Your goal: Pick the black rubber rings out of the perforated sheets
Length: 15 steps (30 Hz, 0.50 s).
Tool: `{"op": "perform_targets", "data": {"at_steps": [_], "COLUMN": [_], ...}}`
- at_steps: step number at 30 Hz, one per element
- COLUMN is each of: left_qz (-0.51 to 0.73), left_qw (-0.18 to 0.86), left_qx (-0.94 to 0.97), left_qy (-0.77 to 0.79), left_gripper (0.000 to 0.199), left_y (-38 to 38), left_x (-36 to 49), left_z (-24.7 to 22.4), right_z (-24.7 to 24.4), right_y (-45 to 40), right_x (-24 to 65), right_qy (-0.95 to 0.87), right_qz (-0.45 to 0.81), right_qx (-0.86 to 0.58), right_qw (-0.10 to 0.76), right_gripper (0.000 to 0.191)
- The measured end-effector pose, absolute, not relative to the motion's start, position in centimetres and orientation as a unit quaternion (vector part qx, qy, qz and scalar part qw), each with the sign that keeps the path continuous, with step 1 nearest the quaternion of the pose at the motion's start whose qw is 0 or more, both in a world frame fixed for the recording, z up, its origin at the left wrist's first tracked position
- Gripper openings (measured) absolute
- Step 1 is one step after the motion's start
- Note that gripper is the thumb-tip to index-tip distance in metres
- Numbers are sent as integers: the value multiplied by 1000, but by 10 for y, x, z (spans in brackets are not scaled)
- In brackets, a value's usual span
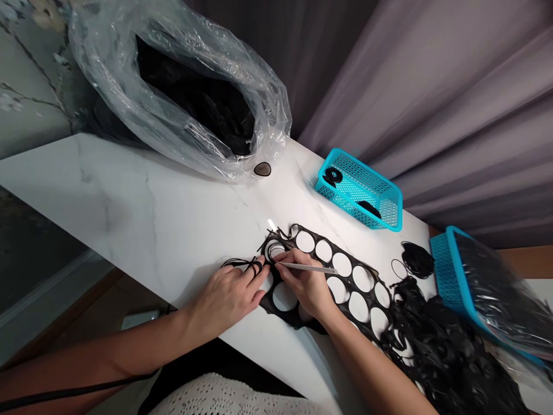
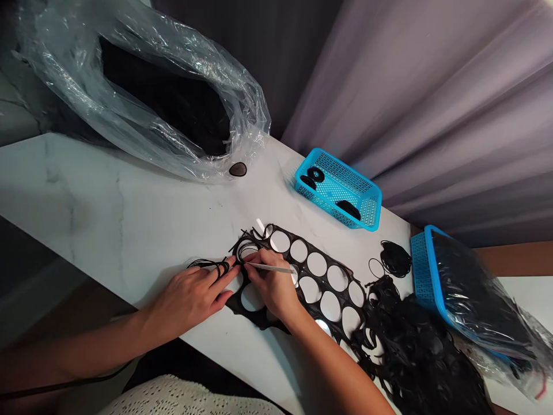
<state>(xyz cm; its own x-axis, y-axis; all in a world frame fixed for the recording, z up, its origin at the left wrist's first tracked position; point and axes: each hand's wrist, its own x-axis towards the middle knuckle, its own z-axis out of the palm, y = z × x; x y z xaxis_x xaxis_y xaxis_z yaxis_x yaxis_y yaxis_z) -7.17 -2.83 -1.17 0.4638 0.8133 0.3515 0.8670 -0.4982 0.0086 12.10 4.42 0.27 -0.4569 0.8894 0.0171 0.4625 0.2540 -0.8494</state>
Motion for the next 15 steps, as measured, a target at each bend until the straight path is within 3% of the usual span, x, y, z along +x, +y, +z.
{"op": "perform_targets", "data": {"at_steps": [6, 15], "left_qz": [-159, -171], "left_qw": [88, 60], "left_qx": [-852, -851], "left_qy": [-491, -492], "left_gripper": [36, 33], "left_y": [-29, -29], "left_x": [-73, -73], "left_z": [-14, -12], "right_z": [4, -1], "right_y": [48, 37], "right_x": [121, 119], "right_qy": [-776, -902], "right_qz": [375, 175], "right_qx": [-446, -343], "right_qw": [242, 197], "right_gripper": [15, 16]}}
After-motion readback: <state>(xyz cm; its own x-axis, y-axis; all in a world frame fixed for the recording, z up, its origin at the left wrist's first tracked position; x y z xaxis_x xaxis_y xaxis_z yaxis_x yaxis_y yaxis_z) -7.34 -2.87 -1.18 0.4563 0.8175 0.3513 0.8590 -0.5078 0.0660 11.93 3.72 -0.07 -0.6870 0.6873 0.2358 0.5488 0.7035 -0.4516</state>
